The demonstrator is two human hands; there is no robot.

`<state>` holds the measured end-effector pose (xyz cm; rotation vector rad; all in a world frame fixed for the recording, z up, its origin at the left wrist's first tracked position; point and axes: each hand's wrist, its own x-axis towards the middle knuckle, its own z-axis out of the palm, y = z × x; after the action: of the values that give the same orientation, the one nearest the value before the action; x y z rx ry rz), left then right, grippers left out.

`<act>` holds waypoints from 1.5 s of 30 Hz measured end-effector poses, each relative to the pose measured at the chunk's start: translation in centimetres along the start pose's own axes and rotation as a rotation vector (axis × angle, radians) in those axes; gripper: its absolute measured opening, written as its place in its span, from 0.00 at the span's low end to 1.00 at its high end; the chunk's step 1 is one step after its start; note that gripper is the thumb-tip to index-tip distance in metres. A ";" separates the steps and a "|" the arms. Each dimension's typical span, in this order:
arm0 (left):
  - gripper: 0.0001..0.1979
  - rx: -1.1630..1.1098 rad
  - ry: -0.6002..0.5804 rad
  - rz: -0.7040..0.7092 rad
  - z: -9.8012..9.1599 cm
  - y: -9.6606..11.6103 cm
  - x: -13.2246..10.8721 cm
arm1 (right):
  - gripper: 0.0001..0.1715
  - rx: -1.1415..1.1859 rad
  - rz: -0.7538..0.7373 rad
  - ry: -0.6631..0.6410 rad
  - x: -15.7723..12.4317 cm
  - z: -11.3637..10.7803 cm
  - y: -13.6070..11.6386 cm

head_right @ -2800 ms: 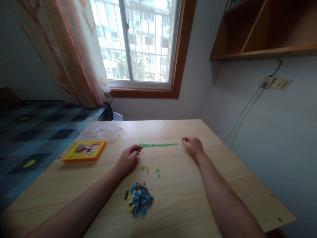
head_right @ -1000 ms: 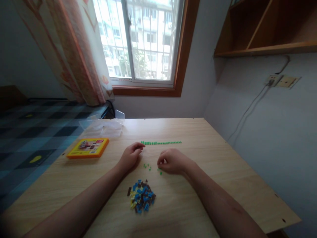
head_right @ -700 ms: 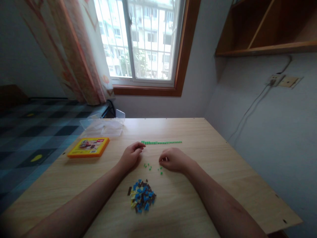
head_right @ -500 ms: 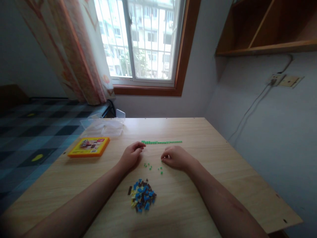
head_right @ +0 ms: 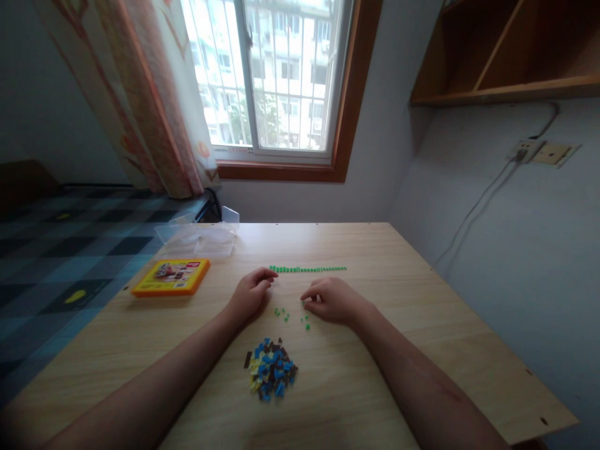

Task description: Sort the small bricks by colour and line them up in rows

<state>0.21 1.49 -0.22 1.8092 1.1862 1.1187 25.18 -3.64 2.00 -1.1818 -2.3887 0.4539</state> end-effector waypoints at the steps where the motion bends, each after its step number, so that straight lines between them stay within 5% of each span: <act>1: 0.13 0.001 -0.001 0.000 0.0 0.0 0.0 | 0.10 -0.006 -0.003 -0.003 0.0 0.1 -0.1; 8: 0.13 0.018 -0.009 -0.002 0.0 0.0 0.0 | 0.09 -0.034 0.004 0.001 0.3 0.1 0.3; 13: 0.13 0.115 -0.065 0.038 0.0 0.5 -0.4 | 0.08 -0.051 0.139 0.061 -0.5 -2.5 4.1; 18: 0.11 0.273 -0.257 0.089 -0.4 1.7 -0.6 | 0.10 -0.135 0.486 0.245 -2.7 -4.9 9.7; 27: 0.13 0.637 -0.689 0.072 -3.1 5.7 -0.2 | 0.12 -0.067 0.615 0.311 -2.6 -3.5 12.6; 45: 0.08 0.924 -0.742 0.152 -3.5 7.5 -0.4 | 0.17 0.084 0.630 0.297 -2.9 -3.5 13.7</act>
<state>-0.49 -1.11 7.62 2.6722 1.1588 -0.1803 37.69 2.38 -2.08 -1.8126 -1.7018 0.5170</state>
